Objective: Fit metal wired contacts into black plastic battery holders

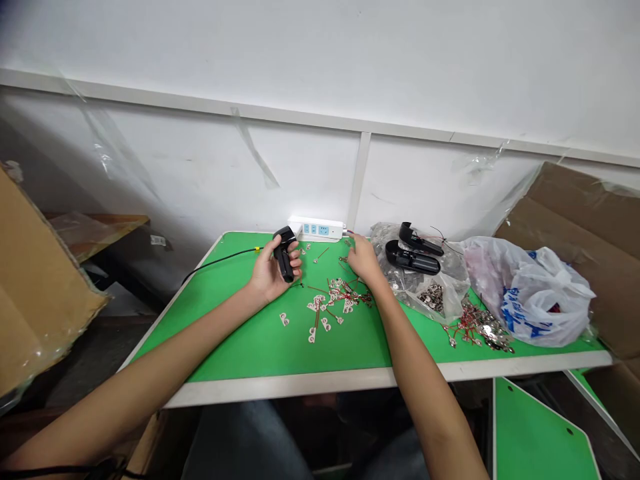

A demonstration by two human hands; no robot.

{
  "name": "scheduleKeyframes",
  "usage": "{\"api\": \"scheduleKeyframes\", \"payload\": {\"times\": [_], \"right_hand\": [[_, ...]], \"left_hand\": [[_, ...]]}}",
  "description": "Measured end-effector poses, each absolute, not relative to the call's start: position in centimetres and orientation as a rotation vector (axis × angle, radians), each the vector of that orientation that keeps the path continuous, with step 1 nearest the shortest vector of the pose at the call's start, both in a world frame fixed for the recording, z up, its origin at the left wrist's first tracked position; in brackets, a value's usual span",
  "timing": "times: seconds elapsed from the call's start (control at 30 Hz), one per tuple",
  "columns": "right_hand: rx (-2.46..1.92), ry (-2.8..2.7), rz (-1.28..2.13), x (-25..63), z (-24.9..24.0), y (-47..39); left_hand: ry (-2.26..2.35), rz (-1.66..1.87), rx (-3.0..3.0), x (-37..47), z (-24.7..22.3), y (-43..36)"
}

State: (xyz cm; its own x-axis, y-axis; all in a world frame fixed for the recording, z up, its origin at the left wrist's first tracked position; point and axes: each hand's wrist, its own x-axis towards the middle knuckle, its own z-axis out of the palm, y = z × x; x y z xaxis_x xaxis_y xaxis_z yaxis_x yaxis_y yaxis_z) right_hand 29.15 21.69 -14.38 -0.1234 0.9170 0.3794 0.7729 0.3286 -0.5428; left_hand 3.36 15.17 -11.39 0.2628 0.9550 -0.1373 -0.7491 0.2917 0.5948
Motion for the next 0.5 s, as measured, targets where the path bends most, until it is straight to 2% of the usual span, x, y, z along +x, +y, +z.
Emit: {"api": "scheduleKeyframes", "payload": {"times": [0.5], "right_hand": [[-1.285, -2.216, 0.352, 27.7, -14.1, 19.8]], "left_hand": [[0.479, 1.208, 0.359, 3.2, -11.1, 15.2]]}}
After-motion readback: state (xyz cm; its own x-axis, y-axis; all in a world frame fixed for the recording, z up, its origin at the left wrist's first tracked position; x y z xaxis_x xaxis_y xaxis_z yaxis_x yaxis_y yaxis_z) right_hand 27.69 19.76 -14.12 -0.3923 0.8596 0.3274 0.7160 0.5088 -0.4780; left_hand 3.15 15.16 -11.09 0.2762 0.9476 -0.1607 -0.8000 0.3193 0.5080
